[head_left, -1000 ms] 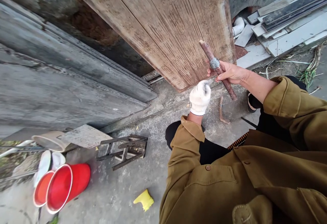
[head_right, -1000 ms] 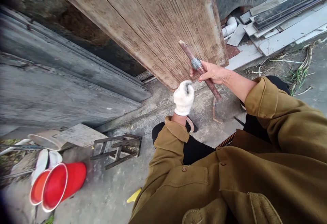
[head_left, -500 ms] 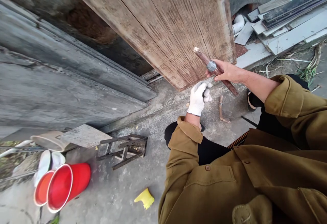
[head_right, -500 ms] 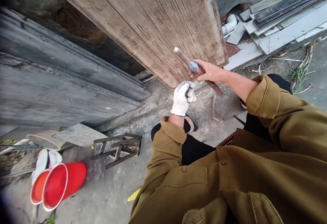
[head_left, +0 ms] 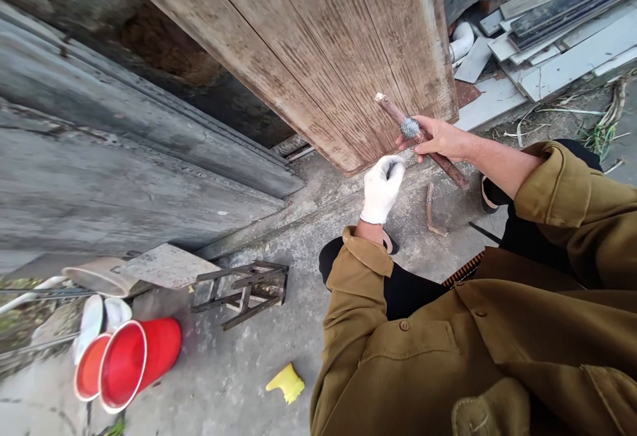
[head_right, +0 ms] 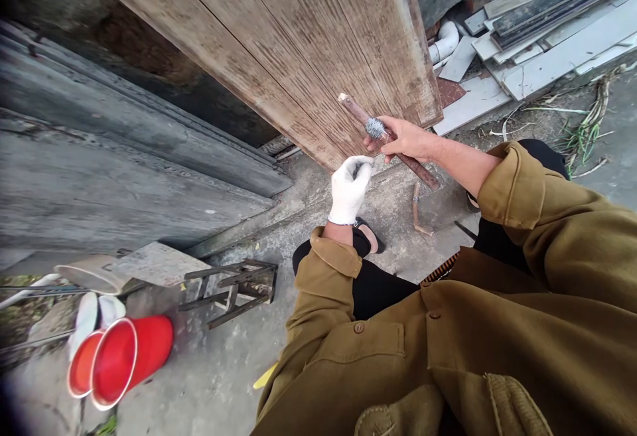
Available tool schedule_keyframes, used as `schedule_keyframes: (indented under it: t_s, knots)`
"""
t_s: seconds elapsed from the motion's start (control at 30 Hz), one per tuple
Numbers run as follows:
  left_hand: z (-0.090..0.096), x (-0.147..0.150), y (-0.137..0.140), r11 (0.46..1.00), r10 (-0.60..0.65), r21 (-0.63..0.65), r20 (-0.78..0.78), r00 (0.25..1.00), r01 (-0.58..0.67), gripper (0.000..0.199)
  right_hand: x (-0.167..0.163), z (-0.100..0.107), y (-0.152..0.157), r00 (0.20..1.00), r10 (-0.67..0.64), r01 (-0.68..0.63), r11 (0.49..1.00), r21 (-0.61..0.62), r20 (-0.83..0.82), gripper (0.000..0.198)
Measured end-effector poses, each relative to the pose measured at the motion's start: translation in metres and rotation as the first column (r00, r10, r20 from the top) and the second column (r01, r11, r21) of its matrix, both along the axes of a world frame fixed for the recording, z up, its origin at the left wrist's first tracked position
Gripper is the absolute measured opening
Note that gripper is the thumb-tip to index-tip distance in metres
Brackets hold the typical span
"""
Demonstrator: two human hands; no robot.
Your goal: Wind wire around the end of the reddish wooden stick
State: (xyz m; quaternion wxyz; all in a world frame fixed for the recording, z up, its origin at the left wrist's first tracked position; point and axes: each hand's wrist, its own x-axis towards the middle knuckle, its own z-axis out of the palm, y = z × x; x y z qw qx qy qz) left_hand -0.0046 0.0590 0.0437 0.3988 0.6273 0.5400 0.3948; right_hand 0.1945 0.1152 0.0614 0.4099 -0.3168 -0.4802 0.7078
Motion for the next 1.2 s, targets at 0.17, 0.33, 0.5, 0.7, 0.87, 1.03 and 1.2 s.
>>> schedule_keyframes:
  t_s: [0.17, 0.33, 0.5, 0.7, 0.87, 1.03, 1.2]
  knots:
    - [-0.005, -0.008, 0.001, 0.917, 0.051, 0.380, -0.413, 0.909, 0.121, 0.019, -0.002, -0.002, -0.001, 0.998, -0.046, 0.047, 0.999, -0.019, 0.043, 0.049]
    - [-0.002, -0.009, -0.001, 0.847, 0.236, 0.532, -0.379, 0.895, 0.002, 0.018, -0.005, -0.007, 0.001, 0.997, -0.046, 0.041, 0.997, 0.067, 0.061, 0.053]
    - [-0.010, -0.008, 0.002, 0.929, 0.162, 0.366, -0.258, 0.953, -0.059, 0.011, -0.005, -0.013, 0.003, 0.994, -0.039, 0.027, 0.993, 0.117, 0.101, 0.053]
    - [-0.015, -0.006, 0.002, 0.965, 0.067, 0.262, -0.145, 0.987, -0.027, 0.019, -0.003, -0.006, 0.000, 0.998, -0.041, 0.042, 0.999, -0.020, 0.036, 0.047]
    - [-0.010, -0.009, 0.006, 0.975, -0.156, 0.138, -0.147, 0.977, 0.177, 0.022, -0.002, -0.001, -0.002, 1.000, -0.012, 0.014, 0.996, -0.093, 0.016, 0.045]
    - [-0.009, -0.014, 0.010, 0.985, -0.104, 0.125, -0.122, 0.987, 0.119, 0.024, -0.002, -0.002, -0.002, 0.998, -0.023, 0.029, 0.995, -0.098, 0.059, 0.044]
    - [0.000, -0.016, -0.003, 0.921, 0.279, 0.309, -0.104, 0.955, -0.236, 0.020, -0.005, -0.009, 0.001, 0.983, -0.135, 0.134, 0.991, 0.019, 0.120, 0.043]
